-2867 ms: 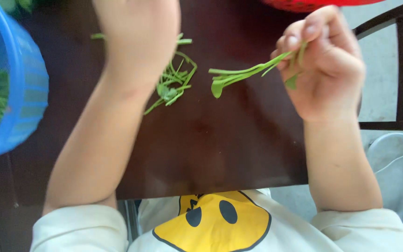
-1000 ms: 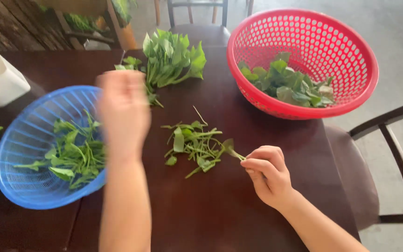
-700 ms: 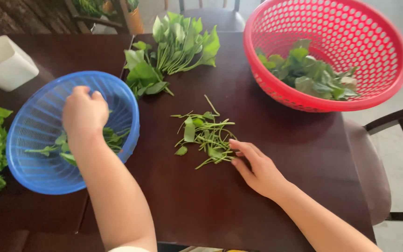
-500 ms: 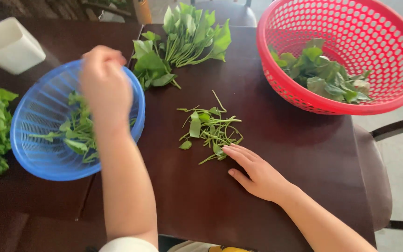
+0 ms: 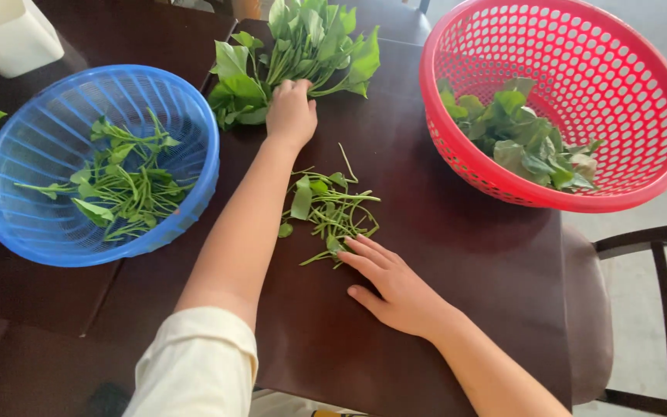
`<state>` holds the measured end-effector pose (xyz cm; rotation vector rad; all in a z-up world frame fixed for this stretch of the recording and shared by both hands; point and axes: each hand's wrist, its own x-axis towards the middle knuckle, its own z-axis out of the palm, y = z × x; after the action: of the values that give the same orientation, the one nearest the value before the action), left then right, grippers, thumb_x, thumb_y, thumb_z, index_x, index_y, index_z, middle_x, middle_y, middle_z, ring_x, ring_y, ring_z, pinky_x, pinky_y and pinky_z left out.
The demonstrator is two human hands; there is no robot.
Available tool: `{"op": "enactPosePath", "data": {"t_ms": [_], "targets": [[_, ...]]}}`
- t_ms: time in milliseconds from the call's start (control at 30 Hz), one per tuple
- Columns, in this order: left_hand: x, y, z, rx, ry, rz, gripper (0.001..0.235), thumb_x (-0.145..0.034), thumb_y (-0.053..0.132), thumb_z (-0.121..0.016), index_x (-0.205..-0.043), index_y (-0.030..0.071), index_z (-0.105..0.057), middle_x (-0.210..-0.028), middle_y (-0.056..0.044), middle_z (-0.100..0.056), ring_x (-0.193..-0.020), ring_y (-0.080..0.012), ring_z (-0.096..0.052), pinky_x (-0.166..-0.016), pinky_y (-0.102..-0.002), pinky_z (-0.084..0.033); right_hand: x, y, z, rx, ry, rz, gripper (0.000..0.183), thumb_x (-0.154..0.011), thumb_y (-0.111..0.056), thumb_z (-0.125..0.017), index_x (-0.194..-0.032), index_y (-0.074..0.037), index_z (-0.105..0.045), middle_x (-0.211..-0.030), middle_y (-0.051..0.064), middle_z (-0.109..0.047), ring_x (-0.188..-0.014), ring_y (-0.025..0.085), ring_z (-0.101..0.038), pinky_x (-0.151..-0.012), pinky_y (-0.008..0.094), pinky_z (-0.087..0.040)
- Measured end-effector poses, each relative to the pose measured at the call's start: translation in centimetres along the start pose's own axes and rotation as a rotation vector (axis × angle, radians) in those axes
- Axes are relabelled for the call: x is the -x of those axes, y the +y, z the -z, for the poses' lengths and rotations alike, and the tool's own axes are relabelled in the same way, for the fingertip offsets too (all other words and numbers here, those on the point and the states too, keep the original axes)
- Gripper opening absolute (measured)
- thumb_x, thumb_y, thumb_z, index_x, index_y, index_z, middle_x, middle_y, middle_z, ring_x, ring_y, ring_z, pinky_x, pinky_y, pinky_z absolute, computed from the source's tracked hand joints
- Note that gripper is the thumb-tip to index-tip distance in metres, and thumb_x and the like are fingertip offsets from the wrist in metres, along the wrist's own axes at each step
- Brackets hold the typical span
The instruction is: Manually picking leaves off stems of green vegetables and sorting them into baskets.
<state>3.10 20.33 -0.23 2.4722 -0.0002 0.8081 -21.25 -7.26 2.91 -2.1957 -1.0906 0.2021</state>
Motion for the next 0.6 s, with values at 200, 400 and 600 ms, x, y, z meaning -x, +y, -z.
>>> {"op": "enactPosePath", "data": {"t_ms": [200, 400, 600], "targets": [[-0.5, -1.0, -1.6, -0.152, -0.104, -0.040, 0.020, -0.091, 0.013, -0.068, -0.111, 0.011, -0.065, -0.111, -0.015, -0.061, -0.113, -0.0376, -0.055, -0.095, -0.050, -0.044, -0.1, -0.1, 0.1, -0.023, -0.011, -0.023, 0.051, -0.096, -0.022, -0.064, -0.144, -0.007, -0.052, -0.159, 0.014, -0.043, -0.151, 0.035, -0.029, -0.118, 0.049, -0.028], [-1.2, -1.9, -1.5, -0.061, 0.123, -0.143, 0.016, -0.098, 0.008, -0.062, -0.113, 0.004, -0.064, -0.113, -0.018, -0.060, -0.109, -0.0384, -0.056, -0.094, -0.047, -0.045, 0.0, 0.0, 0.0, -0.005, 0.018, 0.016, 0.048, -0.098, -0.023, -0.063, -0.143, -0.007, -0.054, -0.158, 0.013, -0.045, -0.151, 0.035, -0.031, -0.118, 0.049, -0.029], [-1.5, 3.5, 7.7, 0.146, 0.382, -0.136, 0.013, -0.107, 0.014, -0.064, -0.100, 0.004, -0.066, -0.090, -0.012, -0.064, -0.085, -0.0261, -0.062, -0.079, -0.039, -0.049, 0.4, 0.2, 0.2, -0.043, 0.069, -0.004, 0.048, -0.097, -0.017, -0.062, -0.143, -0.007, -0.054, -0.156, 0.014, -0.046, -0.150, 0.036, -0.034, -0.119, 0.048, -0.032]]}}
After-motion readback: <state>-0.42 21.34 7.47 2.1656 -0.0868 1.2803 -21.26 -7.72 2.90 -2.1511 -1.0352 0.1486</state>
